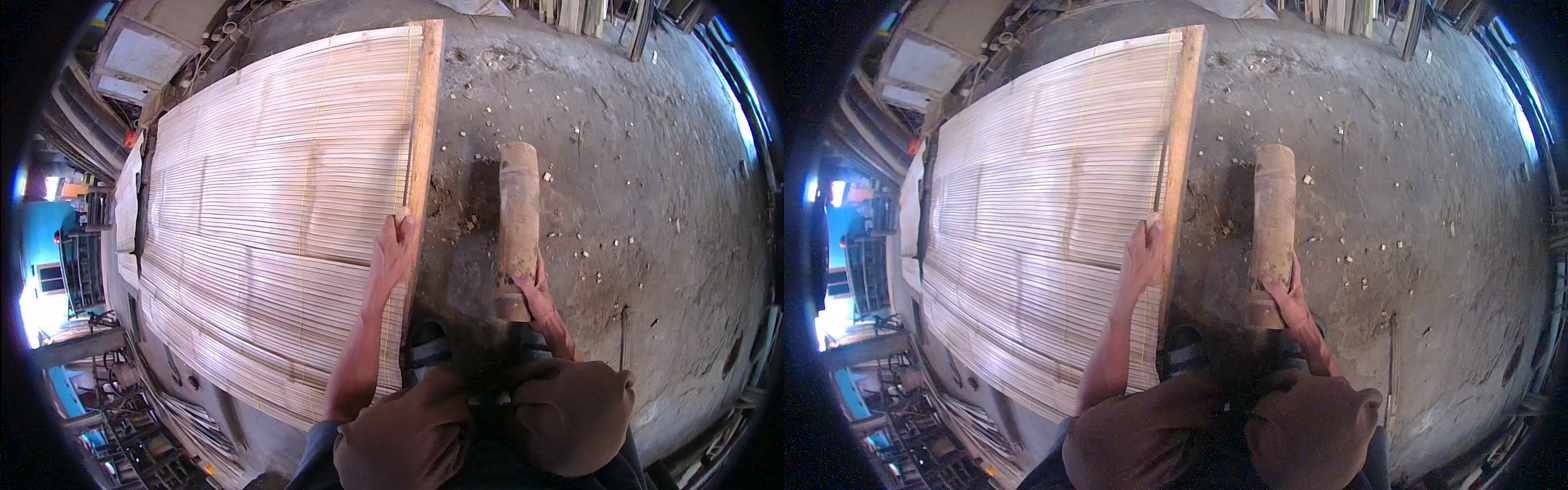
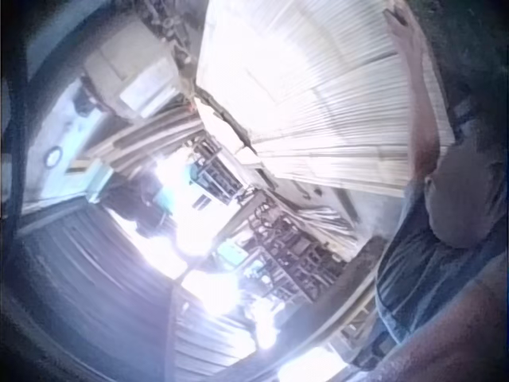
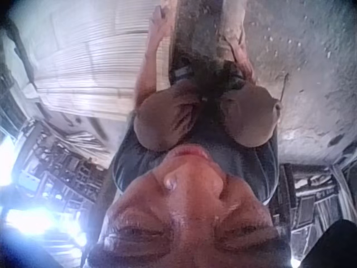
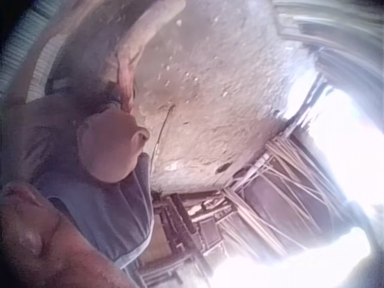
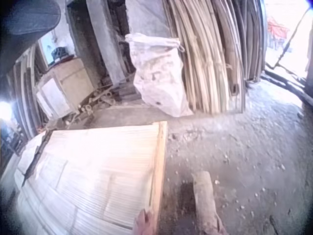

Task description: The person repeatedly strikes the edge of a large bamboo mat with a wooden mallet to flatten or secure it. The person occasionally repositions the mat and uses a knife to adjust the edge before continuing to hammer.

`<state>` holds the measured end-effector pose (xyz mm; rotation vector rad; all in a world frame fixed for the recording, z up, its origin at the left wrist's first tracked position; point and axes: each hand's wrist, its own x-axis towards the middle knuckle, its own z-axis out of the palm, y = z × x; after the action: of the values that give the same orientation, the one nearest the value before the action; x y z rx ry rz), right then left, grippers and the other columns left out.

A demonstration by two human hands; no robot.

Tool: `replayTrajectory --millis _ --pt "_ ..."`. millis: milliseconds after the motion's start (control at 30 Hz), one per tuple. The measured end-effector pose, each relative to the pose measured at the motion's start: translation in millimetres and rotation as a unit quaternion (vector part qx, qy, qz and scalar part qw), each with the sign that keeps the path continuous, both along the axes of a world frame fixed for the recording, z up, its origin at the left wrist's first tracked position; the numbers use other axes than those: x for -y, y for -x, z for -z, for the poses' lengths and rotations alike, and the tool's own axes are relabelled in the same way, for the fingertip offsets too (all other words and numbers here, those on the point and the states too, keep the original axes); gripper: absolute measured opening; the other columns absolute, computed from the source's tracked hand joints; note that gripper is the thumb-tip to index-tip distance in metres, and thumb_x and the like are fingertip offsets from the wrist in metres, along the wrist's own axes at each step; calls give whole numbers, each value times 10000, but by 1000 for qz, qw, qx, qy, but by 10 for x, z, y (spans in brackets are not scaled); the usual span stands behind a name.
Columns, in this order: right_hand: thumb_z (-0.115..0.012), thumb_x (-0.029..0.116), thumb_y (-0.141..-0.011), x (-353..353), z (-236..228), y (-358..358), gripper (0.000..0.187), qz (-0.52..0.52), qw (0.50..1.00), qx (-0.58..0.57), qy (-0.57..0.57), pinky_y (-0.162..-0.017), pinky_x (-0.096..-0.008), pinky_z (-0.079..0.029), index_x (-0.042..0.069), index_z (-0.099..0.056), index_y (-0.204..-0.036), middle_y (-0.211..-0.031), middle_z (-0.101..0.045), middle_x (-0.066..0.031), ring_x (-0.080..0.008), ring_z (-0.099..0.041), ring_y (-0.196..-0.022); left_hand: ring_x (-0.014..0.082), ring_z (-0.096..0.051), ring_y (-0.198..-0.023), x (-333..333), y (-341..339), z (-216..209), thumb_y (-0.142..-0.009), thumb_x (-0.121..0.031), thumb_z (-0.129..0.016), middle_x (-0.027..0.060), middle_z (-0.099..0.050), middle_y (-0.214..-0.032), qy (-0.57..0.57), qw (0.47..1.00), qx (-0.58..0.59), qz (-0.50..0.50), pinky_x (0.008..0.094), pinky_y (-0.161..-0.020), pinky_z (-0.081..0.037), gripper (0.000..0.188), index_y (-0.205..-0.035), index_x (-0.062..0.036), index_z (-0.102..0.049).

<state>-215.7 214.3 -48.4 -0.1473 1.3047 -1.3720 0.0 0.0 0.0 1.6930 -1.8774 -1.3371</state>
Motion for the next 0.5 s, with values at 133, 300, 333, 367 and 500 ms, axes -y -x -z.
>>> replayTrajectory --millis 133,300,333,367,500 --pt "-761 263 -889 -27 46 48 959 -11 1000 -15 -1 -1056 -438 -445 189 -145 -1620 -1518 -403 -108 -265 -451 -1341 362 -683 -590 -35 5 -27 -1038 -398 -537 252 -622 -705 39 999 13 -7 476 -578 -509 458 -1011 58 -519" --pt "-751 248 -898 4 59 8 938 -12 1000 -5 16 -1055 -426 -447 188 -152 -1618 -1518 -404 -106 -257 -453 -1339 356 -687 -601 -34 -136 120 -1037 -389 -538 250 -618 -701 46 999 15 5 463 -586 -517 457 -988 65 -522" --pt "-751 249 -899 11 21 -2 937 -8 1000 4 13 -1056 -425 -446 187 -154 -1618 -1519 -404 -103 -254 -453 -1339 355 -690 -609 -37 -117 86 -1036 -390 -537 252 -620 -704 23 1000 12 1 462 -593 -519 457 -991 64 -523" --pt "-752 251 -899 14 -12 -13 936 -4 1000 13 10 -1057 -424 -445 187 -155 -1617 -1520 -403 -100 -251 -454 -1339 354 -693 -616 -38 -98 52 -1036 -390 -536 253 -621 -707 1 1000 10 -2 461 -599 -521 457 -993 64 -524" --pt "-768 199 -888 -3 -53 20 977 7 1000 19 11 -1085 -399 -418 133 -123 -1619 -1507 -412 -132 -248 -452 -1337 339 -688 -635 -34 -12 -14 -1043 -396 -518 238 -623 -747 -18 1000 19 -3 453 -607 -523 453 -1030 57 -533"
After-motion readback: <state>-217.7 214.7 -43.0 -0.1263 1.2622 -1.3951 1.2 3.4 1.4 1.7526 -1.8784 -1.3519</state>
